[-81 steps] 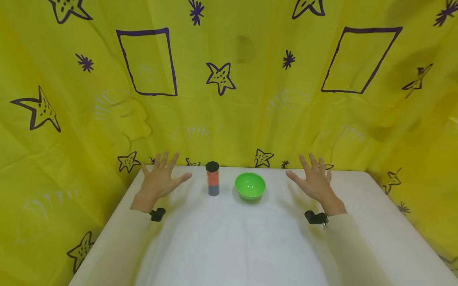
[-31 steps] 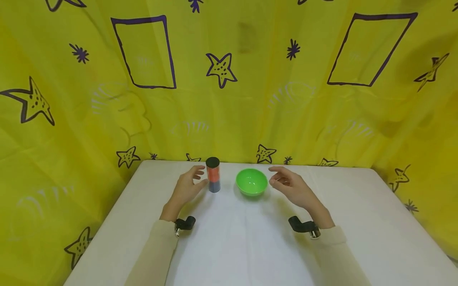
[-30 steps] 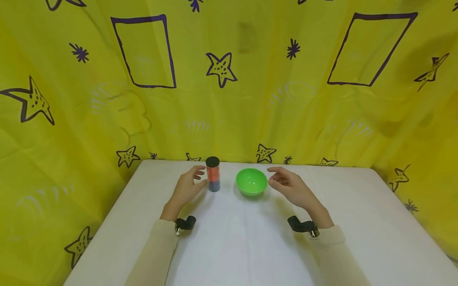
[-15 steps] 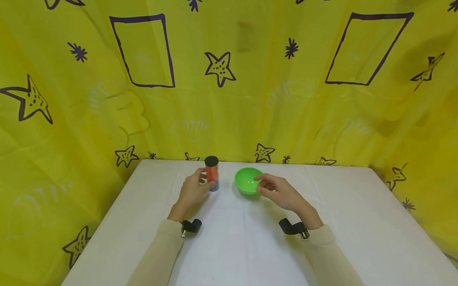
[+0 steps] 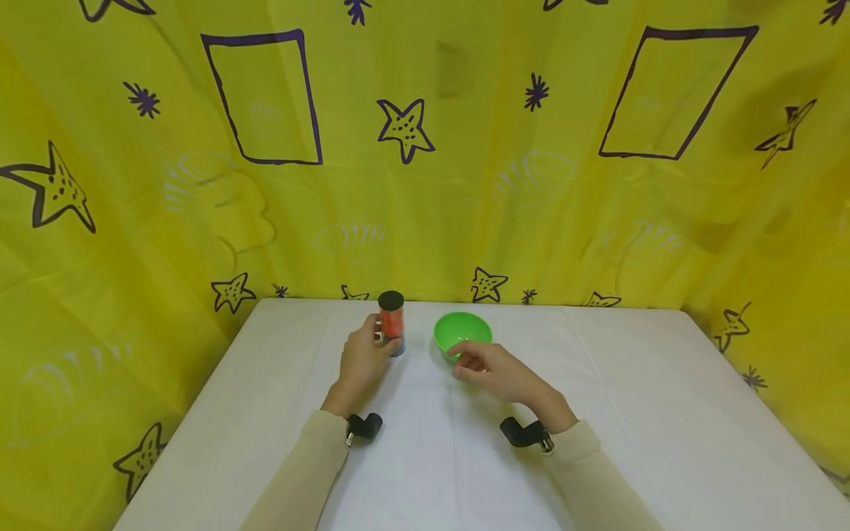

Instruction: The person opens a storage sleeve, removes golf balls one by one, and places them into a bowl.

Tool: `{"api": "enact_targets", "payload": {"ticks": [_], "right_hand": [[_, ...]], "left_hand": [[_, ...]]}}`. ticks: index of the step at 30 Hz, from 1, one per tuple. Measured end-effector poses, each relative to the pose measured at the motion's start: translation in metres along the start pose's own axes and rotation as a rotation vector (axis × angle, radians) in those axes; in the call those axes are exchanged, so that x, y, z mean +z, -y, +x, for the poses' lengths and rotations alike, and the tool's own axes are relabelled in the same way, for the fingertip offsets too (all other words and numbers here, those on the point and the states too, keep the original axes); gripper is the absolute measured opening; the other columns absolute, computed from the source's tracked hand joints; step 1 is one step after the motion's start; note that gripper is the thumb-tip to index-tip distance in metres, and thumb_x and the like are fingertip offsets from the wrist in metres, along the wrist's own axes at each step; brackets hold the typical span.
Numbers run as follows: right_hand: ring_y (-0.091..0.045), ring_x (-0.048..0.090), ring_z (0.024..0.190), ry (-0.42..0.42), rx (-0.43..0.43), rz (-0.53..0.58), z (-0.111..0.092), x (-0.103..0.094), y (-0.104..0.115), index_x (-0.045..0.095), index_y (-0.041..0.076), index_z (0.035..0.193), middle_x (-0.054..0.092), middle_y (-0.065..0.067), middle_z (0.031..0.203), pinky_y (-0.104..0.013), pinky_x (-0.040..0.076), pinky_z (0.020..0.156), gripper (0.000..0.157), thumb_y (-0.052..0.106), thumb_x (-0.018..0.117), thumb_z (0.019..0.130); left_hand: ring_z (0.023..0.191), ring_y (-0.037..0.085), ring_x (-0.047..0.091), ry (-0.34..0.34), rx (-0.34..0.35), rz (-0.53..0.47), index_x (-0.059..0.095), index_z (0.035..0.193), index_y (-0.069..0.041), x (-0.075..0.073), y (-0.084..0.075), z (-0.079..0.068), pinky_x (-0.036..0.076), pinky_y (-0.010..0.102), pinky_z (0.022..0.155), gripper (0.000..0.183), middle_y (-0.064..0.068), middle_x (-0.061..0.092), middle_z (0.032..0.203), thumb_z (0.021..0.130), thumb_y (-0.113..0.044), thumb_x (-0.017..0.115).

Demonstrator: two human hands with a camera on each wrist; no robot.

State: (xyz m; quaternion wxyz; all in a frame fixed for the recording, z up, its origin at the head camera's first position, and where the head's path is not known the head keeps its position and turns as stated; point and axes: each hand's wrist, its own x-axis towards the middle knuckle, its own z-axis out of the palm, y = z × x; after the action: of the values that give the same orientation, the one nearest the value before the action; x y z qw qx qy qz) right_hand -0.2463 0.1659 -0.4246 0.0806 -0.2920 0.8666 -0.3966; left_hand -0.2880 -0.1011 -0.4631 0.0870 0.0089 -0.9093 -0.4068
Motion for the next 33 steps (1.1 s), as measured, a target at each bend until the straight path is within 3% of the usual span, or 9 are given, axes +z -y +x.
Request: {"api": "enact_targets", "payload": {"ticks": [7, 16, 25, 33], "right_hand": [[-0.014, 0.065, 0.093, 0.006, -0.017, 0.017, 0.002, 0.005, -0.001, 0.063, 0.001, 0.129, 0.071, -0.004, 0.1, -0.028, 0.055, 0.085, 0.035, 0.025, 0.064, 0.102], [-0.014, 0.067, 0.091, -0.039, -0.013, 0.019, 0.004, 0.009, 0.002, 0.059, 0.0, 0.134, 0.073, -0.005, 0.1, -0.027, 0.055, 0.082, 0.039, 0.021, 0.064, 0.102], [-0.013, 0.066, 0.09, -0.064, 0.022, 0.031, 0.006, 0.012, 0.004, 0.053, 0.001, 0.141, 0.073, -0.005, 0.101, -0.026, 0.054, 0.079, 0.044, 0.018, 0.064, 0.102], [-0.013, 0.067, 0.088, -0.109, 0.03, 0.031, 0.007, 0.013, 0.003, 0.048, 0.004, 0.145, 0.072, -0.005, 0.102, -0.027, 0.054, 0.076, 0.048, 0.015, 0.064, 0.1]], "left_hand": [[0.124, 0.035, 0.063, -0.011, 0.047, -0.034, 0.055, 0.14, -0.015, 0.003, 0.0, -0.003, 0.049, 0.055, 0.104, 0.055, 0.013, 0.066, 0.136, 0.091, -0.024, 0.079], [0.119, 0.032, 0.066, -0.012, 0.167, 0.0, 0.059, 0.139, -0.021, 0.004, -0.003, -0.003, 0.051, 0.054, 0.1, 0.054, 0.008, 0.069, 0.133, 0.089, -0.017, 0.08], [0.119, 0.031, 0.063, 0.013, 0.266, -0.034, 0.06, 0.134, -0.018, 0.006, -0.005, -0.006, 0.049, 0.052, 0.104, 0.05, 0.009, 0.066, 0.13, 0.088, -0.01, 0.08], [0.121, 0.033, 0.062, 0.044, 0.275, 0.012, 0.057, 0.137, -0.019, 0.007, -0.007, -0.008, 0.047, 0.053, 0.108, 0.054, 0.009, 0.062, 0.128, 0.089, -0.013, 0.08]]}}
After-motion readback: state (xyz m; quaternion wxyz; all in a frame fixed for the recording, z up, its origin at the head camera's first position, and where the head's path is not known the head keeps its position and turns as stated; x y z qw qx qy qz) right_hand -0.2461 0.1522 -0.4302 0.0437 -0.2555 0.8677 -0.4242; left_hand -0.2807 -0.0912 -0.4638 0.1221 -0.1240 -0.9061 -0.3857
